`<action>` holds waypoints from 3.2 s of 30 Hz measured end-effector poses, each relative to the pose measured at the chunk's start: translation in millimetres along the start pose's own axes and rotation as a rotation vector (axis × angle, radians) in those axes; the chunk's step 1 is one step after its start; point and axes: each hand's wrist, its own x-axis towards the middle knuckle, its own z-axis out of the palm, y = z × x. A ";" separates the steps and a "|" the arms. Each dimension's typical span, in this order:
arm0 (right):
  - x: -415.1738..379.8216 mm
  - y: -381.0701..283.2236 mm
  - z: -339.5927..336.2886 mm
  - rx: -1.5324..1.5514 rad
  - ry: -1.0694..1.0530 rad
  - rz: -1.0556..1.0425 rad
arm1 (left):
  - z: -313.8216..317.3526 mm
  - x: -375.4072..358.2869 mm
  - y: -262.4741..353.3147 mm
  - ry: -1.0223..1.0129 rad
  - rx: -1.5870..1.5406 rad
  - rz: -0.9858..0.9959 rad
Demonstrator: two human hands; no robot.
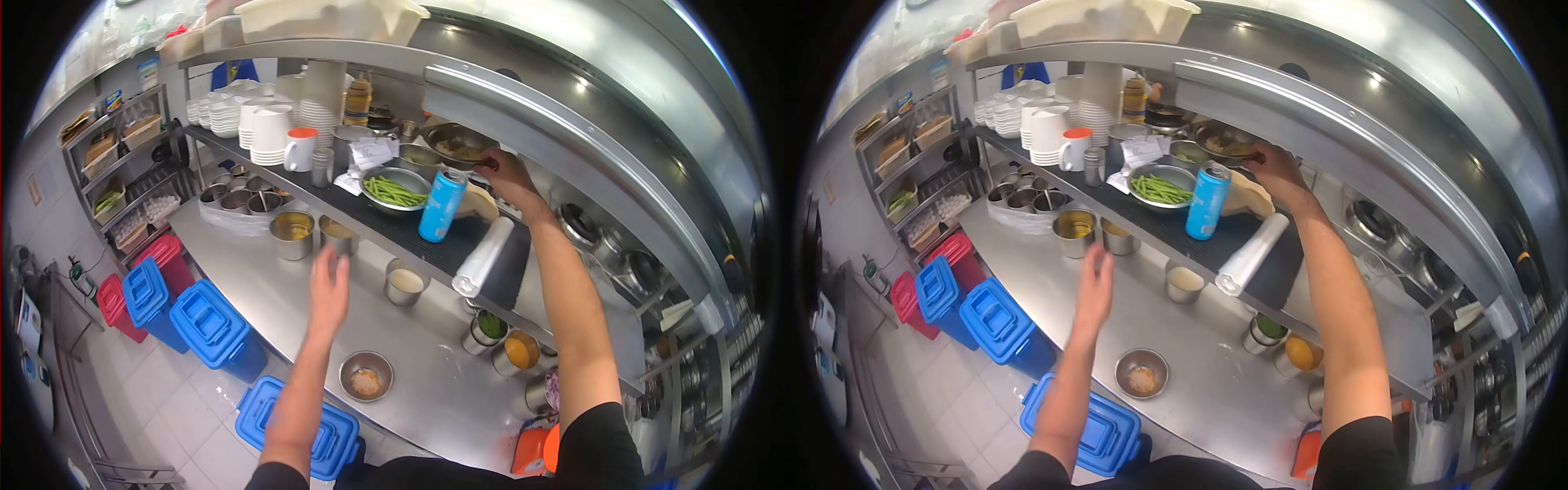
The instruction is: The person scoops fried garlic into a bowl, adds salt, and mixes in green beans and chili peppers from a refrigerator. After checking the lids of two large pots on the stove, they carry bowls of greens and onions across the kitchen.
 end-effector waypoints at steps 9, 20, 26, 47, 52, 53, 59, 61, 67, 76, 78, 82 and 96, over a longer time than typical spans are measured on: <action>-204.2 -25.9 -87.2 0.088 0.328 0.231 | 52.1 171.6 60.1 -0.340 0.364 -0.279; -525.9 -7.7 -42.8 0.450 -0.186 0.624 | -29.8 107.2 110.4 -0.416 0.040 -0.243; -659.2 64.4 107.6 0.419 -0.069 0.751 | -109.3 -7.4 94.9 -0.470 0.104 -0.415; -584.5 70.3 149.2 -0.308 -0.669 0.578 | -29.8 -245.8 67.9 -0.861 0.005 -0.789; -581.7 78.8 149.8 -0.321 -0.598 0.484 | -32.7 -251.8 76.8 -0.845 -0.003 -0.805; -576.5 76.6 143.4 -0.326 -0.566 0.470 | -34.0 -251.9 74.4 -0.852 -0.009 -0.810; -590.0 105.1 144.7 -0.113 -0.491 0.522 | -56.6 -248.1 57.0 -0.734 0.073 -0.765; -591.0 109.1 135.1 0.139 -0.319 0.603 | -65.6 -244.2 56.3 -0.689 0.080 -0.804; -532.8 86.4 115.0 0.916 -0.237 0.915 | -122.4 -221.1 37.7 -0.507 0.075 -0.845; -378.6 -26.5 216.3 0.862 -0.531 0.471 | -179.8 -183.3 29.9 -0.207 0.072 -0.756; -363.3 -40.0 255.2 0.685 -0.606 0.340 | -181.4 -184.3 26.5 -0.166 0.060 -0.776; -359.5 -39.6 313.3 0.314 -0.649 0.213 | -186.4 -197.0 22.6 -0.183 0.058 -0.820; -359.7 -35.9 326.6 0.286 -0.642 0.045 | -196.4 -202.9 16.4 -0.172 0.060 -0.841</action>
